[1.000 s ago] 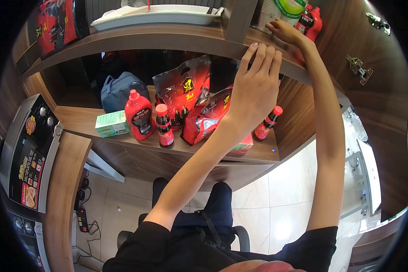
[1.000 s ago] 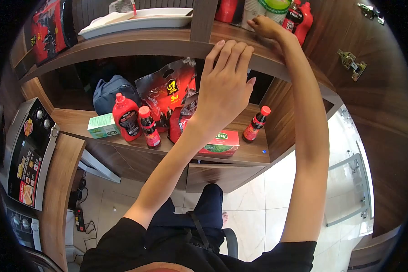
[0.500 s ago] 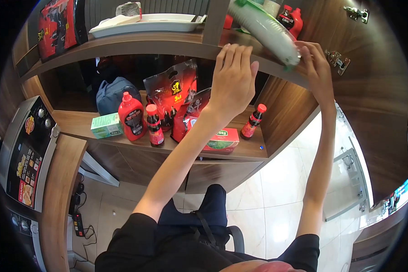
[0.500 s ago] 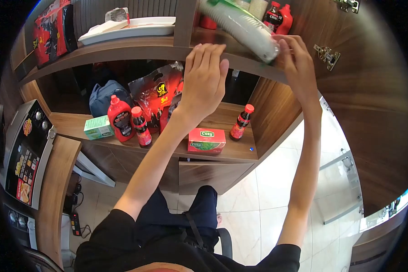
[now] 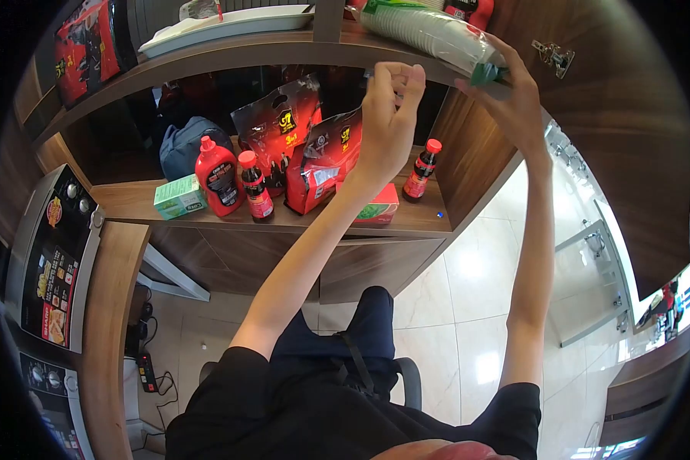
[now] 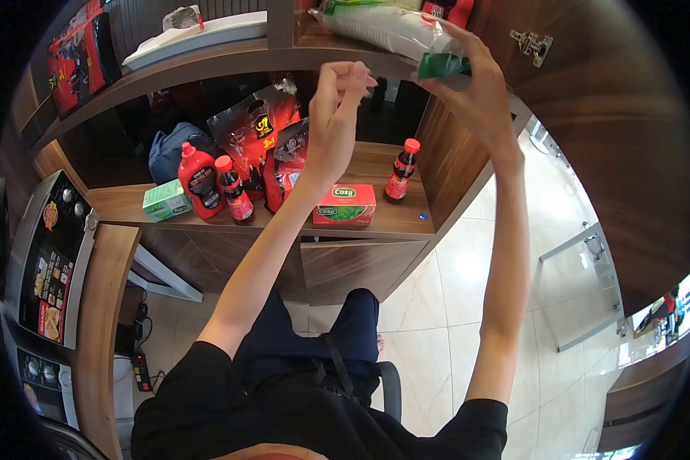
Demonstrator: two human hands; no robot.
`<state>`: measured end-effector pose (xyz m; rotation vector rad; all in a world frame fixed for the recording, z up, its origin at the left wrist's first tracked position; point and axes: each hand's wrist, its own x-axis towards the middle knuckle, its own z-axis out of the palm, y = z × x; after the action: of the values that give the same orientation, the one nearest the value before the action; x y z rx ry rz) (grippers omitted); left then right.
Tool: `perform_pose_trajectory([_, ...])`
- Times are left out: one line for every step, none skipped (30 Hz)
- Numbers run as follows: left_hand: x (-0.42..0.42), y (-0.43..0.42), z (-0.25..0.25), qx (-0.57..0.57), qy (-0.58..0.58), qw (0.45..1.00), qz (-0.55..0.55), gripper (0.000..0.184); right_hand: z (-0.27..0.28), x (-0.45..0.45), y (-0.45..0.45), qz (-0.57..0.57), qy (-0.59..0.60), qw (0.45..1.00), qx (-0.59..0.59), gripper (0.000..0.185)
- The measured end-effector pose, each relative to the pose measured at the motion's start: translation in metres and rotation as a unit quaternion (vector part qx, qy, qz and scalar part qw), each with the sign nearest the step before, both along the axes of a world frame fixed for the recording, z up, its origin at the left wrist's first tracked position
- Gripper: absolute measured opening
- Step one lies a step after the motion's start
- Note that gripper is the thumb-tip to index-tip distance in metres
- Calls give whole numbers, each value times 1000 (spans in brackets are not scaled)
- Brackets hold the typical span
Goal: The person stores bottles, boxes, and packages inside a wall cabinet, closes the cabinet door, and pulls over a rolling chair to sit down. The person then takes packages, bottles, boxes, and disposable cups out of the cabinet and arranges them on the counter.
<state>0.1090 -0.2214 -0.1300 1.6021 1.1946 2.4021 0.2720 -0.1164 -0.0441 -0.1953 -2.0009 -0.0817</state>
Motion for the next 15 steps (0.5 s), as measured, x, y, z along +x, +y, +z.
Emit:
perform_pose_trajectory([0,1,-2,-26,-48,996,-75,48,-5,-1,4,-24,-6,999,22,73])
perform_pose_trajectory([2,0,-2,-51,-98,983,-150,51,-10,-3,-2,-37,24,998,34,73])
perform_pose_trajectory([3,-1,-1,-75,-147,961,-222,53,-15,-3,-11,-50,38,995,78,72])
perform_pose_trajectory([5,-3,0,-71,-174,945,-266,60,-20,-2,-22,-62,53,989,122,71])
perform_pose_trajectory([7,-7,2,-65,-192,932,-301,63,-26,0,-33,-74,66,981,166,69])
perform_pose_trajectory([9,-13,6,-59,-211,916,-335,67,-35,0,-48,-59,85,981,165,69])
perform_pose_trajectory([12,-20,10,-54,-229,899,-368,71,-47,5,-58,-67,79,980,168,70])
perform_pose_trajectory([18,-30,15,-22,-239,885,-400,69,-63,9,-65,-75,72,980,171,71])
perform_pose_trajectory([22,-39,15,-27,-233,889,-395,66,-78,15,-72,-83,65,979,174,71])
perform_pose_trajectory([26,-47,14,-33,-228,892,-389,64,-95,22,-80,-89,37,980,172,70])
perform_pose_trajectory([30,-55,9,-40,-224,896,-383,63,-113,29,-89,-95,8,981,169,70])
perform_pose_trajectory([36,-61,4,-41,-264,887,-377,60,-126,36,-98,-99,-21,981,165,69])
perform_pose_trajectory([38,-66,-7,-35,-260,898,-353,61,-135,42,-105,-55,6,988,142,72])
perform_pose_trajectory([37,-71,-21,-28,-257,909,-328,61,-142,50,-109,-9,32,992,118,76])
perform_pose_trajectory([36,-79,-32,-23,-252,919,-302,61,-149,57,-111,36,60,993,93,80])
